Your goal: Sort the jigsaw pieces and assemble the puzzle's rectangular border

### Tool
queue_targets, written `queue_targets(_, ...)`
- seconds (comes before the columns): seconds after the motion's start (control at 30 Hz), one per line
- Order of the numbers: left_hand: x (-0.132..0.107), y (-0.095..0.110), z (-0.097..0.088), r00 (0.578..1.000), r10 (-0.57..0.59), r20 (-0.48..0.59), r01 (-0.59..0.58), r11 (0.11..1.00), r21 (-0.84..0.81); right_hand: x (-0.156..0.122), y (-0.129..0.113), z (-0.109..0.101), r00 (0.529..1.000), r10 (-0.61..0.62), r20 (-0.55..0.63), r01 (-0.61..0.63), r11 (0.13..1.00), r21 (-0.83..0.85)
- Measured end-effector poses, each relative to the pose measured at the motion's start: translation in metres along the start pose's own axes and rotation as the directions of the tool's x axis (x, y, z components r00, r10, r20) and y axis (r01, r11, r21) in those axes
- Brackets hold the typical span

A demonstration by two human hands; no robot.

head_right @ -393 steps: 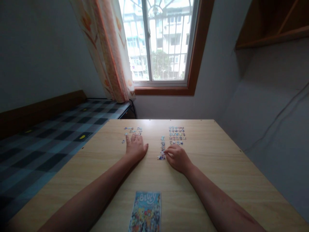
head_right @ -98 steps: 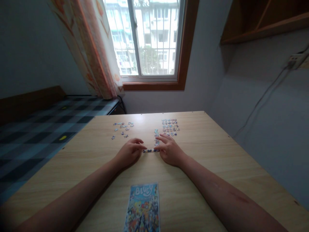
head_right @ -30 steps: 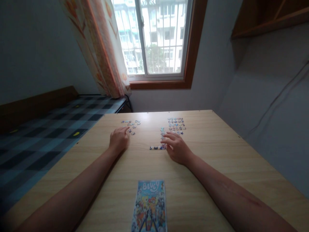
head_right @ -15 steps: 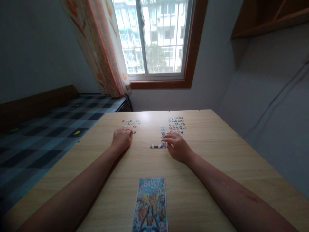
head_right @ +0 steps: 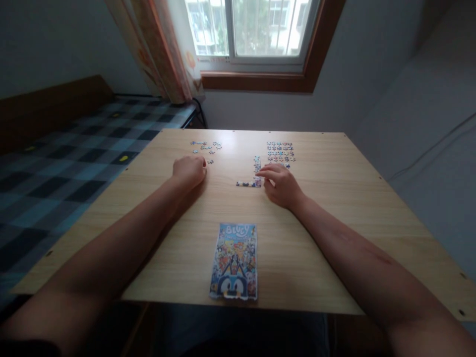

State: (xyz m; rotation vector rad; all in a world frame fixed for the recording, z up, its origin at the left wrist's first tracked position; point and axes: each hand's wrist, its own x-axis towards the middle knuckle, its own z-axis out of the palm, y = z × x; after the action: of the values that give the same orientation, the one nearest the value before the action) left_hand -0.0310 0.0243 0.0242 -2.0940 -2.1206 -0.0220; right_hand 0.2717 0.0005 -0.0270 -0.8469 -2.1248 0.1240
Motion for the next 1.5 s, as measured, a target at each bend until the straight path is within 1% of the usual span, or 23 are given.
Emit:
queue_targets(0.13, 0.002, 0.000, -0.012, 0.993, 0.004, 0.114, -0.007, 1.000, 0.023, 0.000, 0.001, 0.000, 1.000, -0.016, -0.014, 0.016, 1.000, -0.008)
queue_targets(0.2, 0.005, -0.005, -0.017, 0.985, 0.049, 0.167, -0.052, 0.999, 0.011, 0.000, 0.001, 0.001, 0.999, -0.027, -0.024, 0.027, 1.000, -0.009)
queue_targets(0.27, 0.009, -0.012, -0.021, 0.961, 0.137, 0.238, -0.130, 0.991, -0.044, 0.000, 0.002, 0.002, 0.999, -0.036, -0.035, 0.036, 0.999, -0.002)
queue_targets(0.37, 0.013, -0.021, -0.024, 0.908, 0.250, 0.336, -0.211, 0.966, -0.149, 0.000, 0.005, 0.004, 0.998, -0.049, -0.049, 0.049, 0.999, 0.003)
queue_targets(0.6, 0.016, -0.027, -0.024, 0.863, 0.287, 0.416, -0.208, 0.952, -0.225, 0.000, 0.005, 0.004, 0.996, -0.077, -0.042, 0.076, 0.997, -0.023)
queue_targets(0.67, 0.018, -0.031, -0.025, 0.833, 0.324, 0.448, -0.207, 0.934, -0.291, 0.001, 0.004, 0.004, 0.996, -0.082, -0.042, 0.081, 0.996, -0.020)
queue_targets(0.73, 0.020, -0.037, -0.026, 0.789, 0.355, 0.502, -0.184, 0.915, -0.358, 0.001, 0.004, 0.005, 0.996, -0.078, -0.045, 0.078, 0.997, -0.015)
queue_targets(0.8, 0.022, -0.042, -0.028, 0.759, 0.359, 0.544, -0.151, 0.909, -0.389, 0.000, 0.005, 0.006, 0.996, -0.075, -0.044, 0.074, 0.997, -0.010)
queue_targets(0.83, 0.022, -0.044, -0.029, 0.760, 0.359, 0.542, -0.150, 0.908, -0.391, 0.000, 0.005, 0.007, 0.996, -0.075, -0.043, 0.074, 0.997, -0.007)
queue_targets(0.97, 0.019, -0.044, -0.031, 0.813, 0.393, 0.429, -0.241, 0.898, -0.368, 0.000, 0.007, 0.009, 0.996, -0.078, -0.045, 0.078, 0.997, -0.005)
queue_targets(1.13, 0.011, -0.028, -0.030, 0.808, 0.443, 0.388, -0.329, 0.886, -0.326, 0.000, 0.007, 0.010, 0.995, -0.091, -0.036, 0.090, 0.996, -0.018)
queue_targets(1.2, 0.008, -0.022, -0.030, 0.814, 0.452, 0.364, -0.365, 0.886, -0.286, 0.001, 0.006, 0.009, 0.994, -0.102, -0.039, 0.101, 0.995, -0.015)
queue_targets(1.37, 0.000, -0.013, -0.035, 0.875, 0.372, 0.309, -0.355, 0.928, -0.112, 0.003, 0.002, 0.009, 0.993, -0.118, -0.032, 0.117, 0.993, -0.023)
queue_targets(1.5, -0.003, -0.011, -0.040, 0.889, 0.329, 0.317, -0.340, 0.940, -0.022, 0.004, 0.000, 0.009, 0.992, -0.124, -0.022, 0.124, 0.992, -0.028)
